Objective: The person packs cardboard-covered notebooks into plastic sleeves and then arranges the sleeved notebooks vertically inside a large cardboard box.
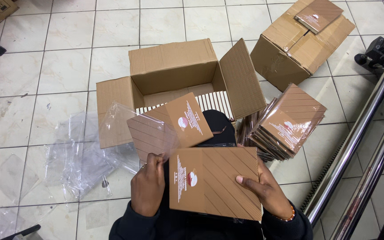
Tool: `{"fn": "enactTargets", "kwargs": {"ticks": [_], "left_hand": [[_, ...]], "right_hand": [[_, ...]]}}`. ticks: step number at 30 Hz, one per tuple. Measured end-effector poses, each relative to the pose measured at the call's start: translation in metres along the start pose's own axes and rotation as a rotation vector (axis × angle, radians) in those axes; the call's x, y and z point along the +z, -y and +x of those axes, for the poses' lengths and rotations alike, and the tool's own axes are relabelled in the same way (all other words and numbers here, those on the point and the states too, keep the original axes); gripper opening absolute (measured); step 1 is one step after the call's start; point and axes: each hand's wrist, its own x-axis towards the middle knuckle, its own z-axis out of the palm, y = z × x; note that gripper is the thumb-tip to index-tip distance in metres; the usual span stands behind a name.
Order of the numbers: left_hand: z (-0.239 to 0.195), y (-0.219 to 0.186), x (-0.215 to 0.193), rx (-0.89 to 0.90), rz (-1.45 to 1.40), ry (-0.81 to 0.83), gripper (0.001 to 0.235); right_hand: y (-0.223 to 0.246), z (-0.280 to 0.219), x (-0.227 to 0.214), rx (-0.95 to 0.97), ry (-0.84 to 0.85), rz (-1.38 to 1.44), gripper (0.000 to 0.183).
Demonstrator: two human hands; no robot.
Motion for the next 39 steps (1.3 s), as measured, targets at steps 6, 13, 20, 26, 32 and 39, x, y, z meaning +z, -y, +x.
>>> {"fn": "enactTargets", "kwargs": {"ticks": [6,13,20,26,32,39], "left_hand": [[0.007,0.006,0.003,-0.075,-0.031,-0.001,0.021],[0.014,0.013,0.009,-0.078,0.034,0.017,0.028],[0.02,-0.008,-0.024,0.158,-0.076,-0.187,0.007],[0.014,0.009,-0.012,0.056,-0.07,-0.004,0.009],[0.018,0.01,0.001,0.043,0.004,-0.091,0.007],[0.017,0.007,-0.001,0.019,0.054,-0.176,0.018]], "right_hand": [[0.004,-0.004,-0.003,-0.049,-0.103,0.011,0.081],[0.005,-0.007,-0.005,-0.046,-0.065,0.002,0.081],[0.0,-0.004,-0.006,-0.004,0.072,0.018,0.083],[0.0,-0.002,0.0,-0.078,0.16,-0.134,0.081],[-0.011,-0.005,-0.006,-0.002,0.074,0.009,0.073],[-0.005,0.002,0.0,-0.075,0.061,-0.064,0.068]]}}
